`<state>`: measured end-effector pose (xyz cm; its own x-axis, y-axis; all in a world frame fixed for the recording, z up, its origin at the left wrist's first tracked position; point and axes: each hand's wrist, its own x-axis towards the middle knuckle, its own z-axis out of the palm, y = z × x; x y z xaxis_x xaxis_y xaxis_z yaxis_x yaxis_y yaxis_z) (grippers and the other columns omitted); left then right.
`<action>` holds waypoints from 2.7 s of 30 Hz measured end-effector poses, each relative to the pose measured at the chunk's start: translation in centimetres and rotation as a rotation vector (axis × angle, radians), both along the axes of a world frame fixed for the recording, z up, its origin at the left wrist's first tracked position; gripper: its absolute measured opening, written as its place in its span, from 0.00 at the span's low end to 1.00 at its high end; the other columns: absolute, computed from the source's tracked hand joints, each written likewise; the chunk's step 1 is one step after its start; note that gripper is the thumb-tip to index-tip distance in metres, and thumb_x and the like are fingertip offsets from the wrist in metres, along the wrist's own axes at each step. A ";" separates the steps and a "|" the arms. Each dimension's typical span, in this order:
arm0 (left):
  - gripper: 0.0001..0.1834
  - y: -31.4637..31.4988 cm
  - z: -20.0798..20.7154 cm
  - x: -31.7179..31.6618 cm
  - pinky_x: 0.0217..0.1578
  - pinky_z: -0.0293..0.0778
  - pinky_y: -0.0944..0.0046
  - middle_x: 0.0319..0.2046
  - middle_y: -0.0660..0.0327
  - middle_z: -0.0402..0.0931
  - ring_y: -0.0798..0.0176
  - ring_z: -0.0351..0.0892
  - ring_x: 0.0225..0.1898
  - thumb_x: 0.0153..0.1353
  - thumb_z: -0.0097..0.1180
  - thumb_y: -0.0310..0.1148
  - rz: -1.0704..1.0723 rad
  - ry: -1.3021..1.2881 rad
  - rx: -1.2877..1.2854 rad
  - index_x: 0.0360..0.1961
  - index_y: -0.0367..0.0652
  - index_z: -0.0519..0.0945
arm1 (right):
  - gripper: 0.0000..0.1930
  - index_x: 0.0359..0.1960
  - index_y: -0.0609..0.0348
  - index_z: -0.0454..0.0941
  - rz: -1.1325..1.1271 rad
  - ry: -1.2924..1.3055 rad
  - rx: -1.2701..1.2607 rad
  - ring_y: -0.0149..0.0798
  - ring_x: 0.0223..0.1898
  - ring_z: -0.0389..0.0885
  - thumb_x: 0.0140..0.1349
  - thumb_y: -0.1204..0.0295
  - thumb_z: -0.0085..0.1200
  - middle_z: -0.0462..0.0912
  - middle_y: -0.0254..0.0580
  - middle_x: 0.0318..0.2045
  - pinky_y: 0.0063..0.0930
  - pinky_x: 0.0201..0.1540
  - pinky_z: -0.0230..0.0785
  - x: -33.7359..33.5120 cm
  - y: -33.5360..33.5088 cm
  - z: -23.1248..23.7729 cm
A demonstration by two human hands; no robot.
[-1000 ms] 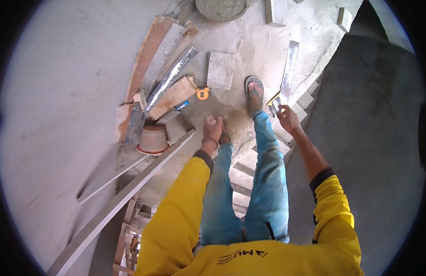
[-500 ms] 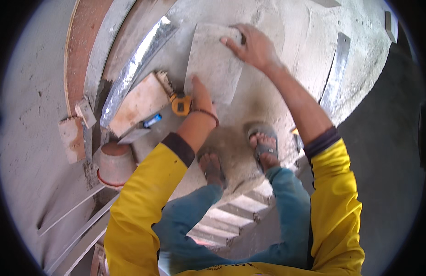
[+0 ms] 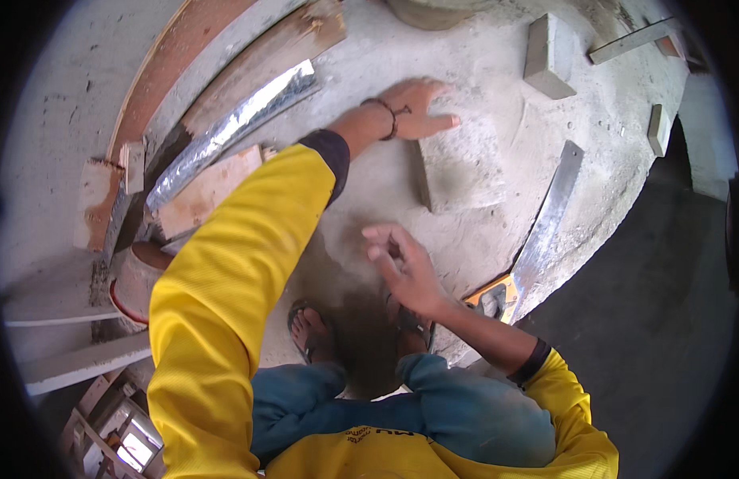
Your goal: The person measures and cuts a brick using a hand saw and tape measure. They repeatedly measure the brick, mark it, and saw it into smaller pieces, handing the cut pieces to another person.
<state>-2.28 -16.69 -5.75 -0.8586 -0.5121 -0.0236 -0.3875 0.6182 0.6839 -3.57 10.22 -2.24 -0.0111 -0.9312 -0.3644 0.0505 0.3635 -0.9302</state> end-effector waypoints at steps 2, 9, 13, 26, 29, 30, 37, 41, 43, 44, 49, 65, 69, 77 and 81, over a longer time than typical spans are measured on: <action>0.34 -1.3 0.6 3.7 0.68 0.64 0.49 0.63 0.41 0.72 0.41 0.70 0.66 0.68 0.56 0.51 -0.018 0.080 -0.164 0.68 0.40 0.70 | 0.11 0.53 0.60 0.78 0.057 0.091 -0.085 0.35 0.43 0.83 0.73 0.70 0.55 0.85 0.41 0.40 0.32 0.51 0.74 1.0 -1.7 -0.4; 0.43 5.1 0.7 26.7 0.69 0.63 0.50 0.59 0.45 0.74 0.46 0.71 0.64 0.61 0.64 0.55 -0.231 -0.600 -0.420 0.69 0.39 0.67 | 0.11 0.47 0.58 0.79 0.053 1.026 -0.591 0.52 0.51 0.78 0.65 0.71 0.58 0.81 0.49 0.45 0.44 0.58 0.69 -7.1 -9.5 0.4; 0.49 9.2 -1.5 28.4 0.72 0.56 0.50 0.63 0.44 0.69 0.43 0.66 0.67 0.55 0.68 0.58 -0.261 -0.599 -0.386 0.69 0.35 0.66 | 0.35 0.68 0.50 0.69 -0.074 1.456 -0.387 0.62 0.64 0.72 0.65 0.44 0.58 0.71 0.57 0.64 0.51 0.68 0.63 -14.7 -14.2 -2.5; 0.39 8.1 1.2 19.3 0.49 0.75 0.51 0.45 0.45 0.75 0.46 0.79 0.47 0.51 0.68 0.46 0.025 -0.071 0.260 0.58 0.35 0.68 | 0.42 0.62 0.59 0.74 0.443 1.458 0.285 0.55 0.50 0.86 0.62 0.34 0.57 0.82 0.60 0.50 0.53 0.54 0.80 -15.9 -13.3 0.7; 0.35 7.1 3.0 15.2 0.47 0.75 0.55 0.44 0.49 0.77 0.53 0.80 0.45 0.52 0.67 0.41 -0.029 -0.056 0.434 0.58 0.39 0.67 | 0.31 0.62 0.53 0.76 0.219 1.583 -0.125 0.52 0.49 0.86 0.68 0.43 0.56 0.81 0.56 0.52 0.49 0.52 0.81 -13.1 -11.6 2.0; 0.35 6.9 2.9 14.0 0.48 0.75 0.55 0.44 0.49 0.78 0.52 0.80 0.46 0.53 0.67 0.42 -0.051 0.023 0.439 0.58 0.39 0.68 | 0.22 0.63 0.49 0.76 0.176 1.285 -0.164 0.48 0.49 0.86 0.72 0.55 0.56 0.80 0.54 0.56 0.42 0.53 0.81 -11.6 -11.3 3.2; 0.31 5.3 4.0 7.5 0.50 0.75 0.54 0.48 0.48 0.80 0.53 0.82 0.50 0.64 0.59 0.55 -0.144 -0.143 0.521 0.58 0.42 0.71 | 0.19 0.58 0.57 0.74 0.133 0.395 -0.096 0.27 0.45 0.81 0.66 0.80 0.58 0.80 0.38 0.50 0.27 0.50 0.76 -10.9 -9.4 1.7; 0.28 4.9 3.1 6.3 0.50 0.73 0.57 0.44 0.54 0.81 0.59 0.80 0.49 0.68 0.53 0.55 -0.231 -0.014 0.588 0.60 0.47 0.73 | 0.25 0.58 0.52 0.69 0.039 0.110 -0.092 0.25 0.46 0.74 0.61 0.90 0.56 0.75 0.30 0.43 0.20 0.46 0.70 -11.9 -8.1 0.9; 0.26 3.3 3.5 6.0 0.50 0.72 0.60 0.43 0.57 0.81 0.62 0.78 0.49 0.68 0.54 0.53 -0.247 -0.147 0.602 0.58 0.47 0.75 | 0.27 0.58 0.49 0.69 -0.033 0.131 -0.136 0.23 0.41 0.71 0.62 0.93 0.51 0.71 0.28 0.41 0.18 0.46 0.66 -13.0 -7.9 1.0; 0.25 2.2 3.7 6.3 0.50 0.72 0.61 0.43 0.59 0.81 0.63 0.78 0.50 0.68 0.54 0.52 -0.246 -0.221 0.606 0.58 0.47 0.76 | 0.25 0.55 0.47 0.70 -0.056 0.148 -0.122 0.22 0.37 0.67 0.63 0.92 0.50 0.68 0.26 0.39 0.16 0.43 0.63 -13.4 -8.1 0.8; 0.19 0.3 1.8 6.6 0.27 0.78 0.65 0.35 0.57 0.82 0.65 0.82 0.27 0.66 0.51 0.46 -0.194 -0.287 0.903 0.48 0.45 0.79 | 0.18 0.51 0.51 0.70 -0.008 0.423 -0.208 0.22 0.37 0.71 0.66 0.89 0.51 0.71 0.26 0.37 0.18 0.42 0.67 -16.0 -8.3 -0.8; 0.22 -1.7 0.3 4.6 0.22 0.75 0.65 0.32 0.60 0.84 0.66 0.83 0.23 0.68 0.48 0.49 -0.110 -0.429 1.052 0.54 0.44 0.77 | 0.10 0.44 0.61 0.77 0.016 1.222 -0.392 0.52 0.33 0.83 0.60 0.79 0.57 0.82 0.50 0.32 0.42 0.40 0.76 -14.1 -9.6 -1.8; 0.22 -2.0 0.2 4.0 0.22 0.75 0.66 0.32 0.60 0.84 0.66 0.82 0.23 0.68 0.49 0.48 -0.103 -0.442 1.056 0.55 0.45 0.77 | 0.07 0.42 0.61 0.77 0.011 1.220 -0.338 0.49 0.30 0.85 0.62 0.78 0.58 0.84 0.49 0.30 0.39 0.38 0.77 -14.1 -9.6 -1.4; 0.19 -1.2 1.6 3.3 0.20 0.74 0.66 0.29 0.62 0.85 0.66 0.83 0.21 0.67 0.49 0.48 -0.053 -0.464 0.963 0.45 0.44 0.81 | 0.06 0.35 0.63 0.79 -0.079 1.221 -0.281 0.52 0.30 0.85 0.57 0.77 0.59 0.84 0.53 0.30 0.43 0.36 0.77 -14.4 -9.8 -2.1; 0.20 -1.0 1.8 3.4 0.20 0.74 0.66 0.29 0.62 0.85 0.67 0.83 0.21 0.67 0.49 0.49 -0.024 -0.453 0.941 0.44 0.44 0.82 | 0.06 0.34 0.63 0.80 -0.050 1.221 -0.174 0.56 0.31 0.86 0.55 0.76 0.60 0.84 0.55 0.28 0.44 0.37 0.77 -14.4 -10.7 -1.5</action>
<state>1.10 -17.64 -3.97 -0.6796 -0.1028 -0.7263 -0.7224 -0.0779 0.6870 -17.98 -0.48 -3.79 -0.2944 -0.9549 0.0385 -0.8748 0.2531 -0.4130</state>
